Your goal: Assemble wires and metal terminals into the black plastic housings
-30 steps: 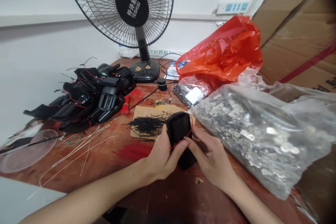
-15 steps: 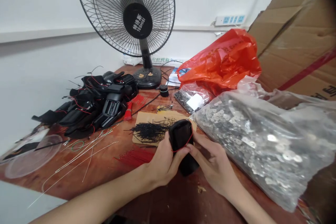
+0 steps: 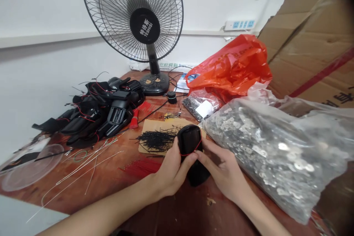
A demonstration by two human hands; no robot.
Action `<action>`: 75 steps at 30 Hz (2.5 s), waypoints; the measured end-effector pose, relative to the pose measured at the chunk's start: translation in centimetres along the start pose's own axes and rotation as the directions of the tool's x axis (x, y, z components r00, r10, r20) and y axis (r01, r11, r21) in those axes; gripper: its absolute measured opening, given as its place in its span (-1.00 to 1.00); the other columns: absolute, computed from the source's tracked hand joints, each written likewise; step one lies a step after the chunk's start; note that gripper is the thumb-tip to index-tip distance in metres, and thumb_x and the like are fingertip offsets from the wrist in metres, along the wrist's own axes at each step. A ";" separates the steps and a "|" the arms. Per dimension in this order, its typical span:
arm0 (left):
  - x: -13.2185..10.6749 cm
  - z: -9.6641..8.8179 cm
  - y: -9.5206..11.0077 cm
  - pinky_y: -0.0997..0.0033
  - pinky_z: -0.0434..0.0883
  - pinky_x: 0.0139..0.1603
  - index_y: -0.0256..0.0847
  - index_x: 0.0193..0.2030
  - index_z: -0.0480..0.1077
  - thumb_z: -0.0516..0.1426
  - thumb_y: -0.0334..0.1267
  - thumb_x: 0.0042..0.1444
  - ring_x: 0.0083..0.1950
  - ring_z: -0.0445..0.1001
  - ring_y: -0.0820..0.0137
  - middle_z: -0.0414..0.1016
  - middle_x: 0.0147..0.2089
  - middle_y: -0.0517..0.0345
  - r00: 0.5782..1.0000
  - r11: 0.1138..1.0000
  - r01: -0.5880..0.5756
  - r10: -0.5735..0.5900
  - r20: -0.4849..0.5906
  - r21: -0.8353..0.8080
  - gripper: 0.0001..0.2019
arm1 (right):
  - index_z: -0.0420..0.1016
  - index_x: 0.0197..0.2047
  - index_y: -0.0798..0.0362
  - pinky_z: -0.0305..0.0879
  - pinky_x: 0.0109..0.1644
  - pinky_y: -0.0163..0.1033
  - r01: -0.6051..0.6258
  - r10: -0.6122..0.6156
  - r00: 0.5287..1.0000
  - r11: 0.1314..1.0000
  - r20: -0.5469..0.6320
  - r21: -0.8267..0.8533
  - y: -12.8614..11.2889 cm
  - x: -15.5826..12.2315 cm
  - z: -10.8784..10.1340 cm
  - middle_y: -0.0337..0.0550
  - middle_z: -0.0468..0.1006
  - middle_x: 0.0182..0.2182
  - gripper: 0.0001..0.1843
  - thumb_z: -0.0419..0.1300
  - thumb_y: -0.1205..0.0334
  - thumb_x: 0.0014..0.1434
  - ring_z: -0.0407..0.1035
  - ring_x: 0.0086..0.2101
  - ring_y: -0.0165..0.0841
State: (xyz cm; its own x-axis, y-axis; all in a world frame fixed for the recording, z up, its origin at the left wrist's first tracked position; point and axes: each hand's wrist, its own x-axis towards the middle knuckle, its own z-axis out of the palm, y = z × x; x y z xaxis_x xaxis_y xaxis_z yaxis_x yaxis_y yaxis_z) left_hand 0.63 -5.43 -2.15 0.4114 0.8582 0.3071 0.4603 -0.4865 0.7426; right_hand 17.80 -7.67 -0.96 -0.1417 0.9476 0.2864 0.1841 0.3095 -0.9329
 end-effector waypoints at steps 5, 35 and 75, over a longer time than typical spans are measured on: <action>0.1 -0.2 0.1 1.02 0.15 0.35 -0.23 0.36 -0.06 -0.17 -0.08 0.26 0.33 0.12 0.92 0.00 0.32 0.14 0.997 0.993 0.073 -0.073 0.000 -0.098 -0.44 | 0.33 0.28 -0.14 0.10 0.37 -0.12 -0.086 0.068 0.993 0.978 0.098 0.190 0.0 0.4 -0.1 -0.24 0.31 0.25 -0.47 0.22 0.20 0.26 0.20 0.25 -0.27; 0.1 0.0 -0.5 0.93 0.22 0.23 -0.33 0.28 0.03 -0.20 0.02 0.25 0.11 0.27 0.90 0.18 0.21 0.07 0.990 0.988 0.137 -0.133 0.052 -0.066 -0.42 | 0.55 0.08 -0.02 0.34 0.09 -0.14 -0.180 0.118 0.976 0.910 0.182 0.373 -0.8 0.8 -0.5 -0.16 0.56 -0.09 -0.66 0.24 0.26 0.22 0.44 -0.10 -0.25; 3.4 -1.3 -0.6 0.73 0.35 -0.38 -0.19 0.26 -0.14 0.02 0.27 0.01 -0.30 0.37 0.77 0.31 0.00 0.05 0.845 0.506 0.423 -0.520 0.126 -0.752 -0.19 | 0.55 0.00 0.10 0.43 -0.02 -0.12 -0.244 0.213 0.969 0.731 0.127 0.637 0.0 1.1 -1.2 0.01 0.55 -0.04 -0.69 0.18 0.12 0.28 0.47 -0.06 -0.18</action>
State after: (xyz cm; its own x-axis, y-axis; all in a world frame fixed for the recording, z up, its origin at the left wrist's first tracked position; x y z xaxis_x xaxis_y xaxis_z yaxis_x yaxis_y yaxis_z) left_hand 0.73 -2.05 -0.74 0.2073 0.9574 -0.2010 -0.1851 0.2402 0.9529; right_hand 18.81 -6.48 -0.40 -0.2211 0.9739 0.0512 -0.4505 -0.0555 -0.8910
